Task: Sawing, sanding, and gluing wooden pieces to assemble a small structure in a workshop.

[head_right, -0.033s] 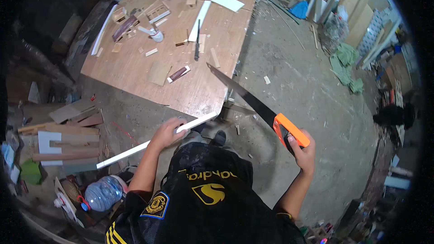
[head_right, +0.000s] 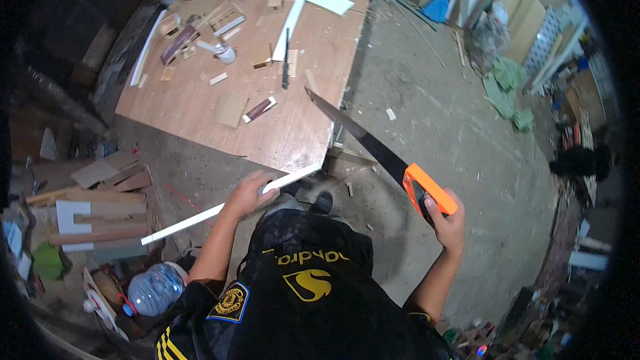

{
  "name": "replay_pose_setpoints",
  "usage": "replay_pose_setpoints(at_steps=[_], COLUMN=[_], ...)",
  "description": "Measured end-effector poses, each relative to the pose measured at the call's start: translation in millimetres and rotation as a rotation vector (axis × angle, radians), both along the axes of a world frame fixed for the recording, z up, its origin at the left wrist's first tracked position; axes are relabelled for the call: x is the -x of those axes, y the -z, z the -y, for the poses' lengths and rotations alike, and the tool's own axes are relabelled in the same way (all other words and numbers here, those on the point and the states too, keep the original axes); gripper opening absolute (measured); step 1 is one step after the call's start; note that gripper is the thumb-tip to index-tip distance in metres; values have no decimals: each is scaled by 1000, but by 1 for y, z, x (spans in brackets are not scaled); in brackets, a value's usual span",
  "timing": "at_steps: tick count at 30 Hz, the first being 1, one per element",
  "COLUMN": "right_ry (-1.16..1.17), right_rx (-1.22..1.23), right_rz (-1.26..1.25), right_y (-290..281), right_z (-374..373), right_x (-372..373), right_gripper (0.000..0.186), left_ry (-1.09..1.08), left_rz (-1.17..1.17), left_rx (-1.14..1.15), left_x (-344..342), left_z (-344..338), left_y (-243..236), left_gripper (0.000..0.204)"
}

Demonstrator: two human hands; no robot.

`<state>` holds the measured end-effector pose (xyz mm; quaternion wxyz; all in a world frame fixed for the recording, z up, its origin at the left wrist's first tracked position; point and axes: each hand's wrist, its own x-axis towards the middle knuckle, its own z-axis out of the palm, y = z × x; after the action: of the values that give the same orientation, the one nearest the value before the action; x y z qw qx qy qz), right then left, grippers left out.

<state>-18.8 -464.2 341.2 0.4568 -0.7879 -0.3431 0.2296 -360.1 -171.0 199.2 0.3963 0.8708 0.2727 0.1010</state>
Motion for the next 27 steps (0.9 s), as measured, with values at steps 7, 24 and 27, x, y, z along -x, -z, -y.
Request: replay_pose_setpoints(at_steps=[7,24,27], right_ry=[297,765,815], right_rx=[-89,18,0], right_rz=[41,-213,-226], right_y=[-6,3,10], right_z=[18,7,2], right_x=[33,142,153], right_gripper=[17,11,11], left_ry=[354,632,656], left_rz=[105,181,207], left_rx=[-177,-129,-105], left_x=[-80,-174,-176], left_z=[-27,-50,-52], left_y=[68,150,162], left_gripper=[36,36,35])
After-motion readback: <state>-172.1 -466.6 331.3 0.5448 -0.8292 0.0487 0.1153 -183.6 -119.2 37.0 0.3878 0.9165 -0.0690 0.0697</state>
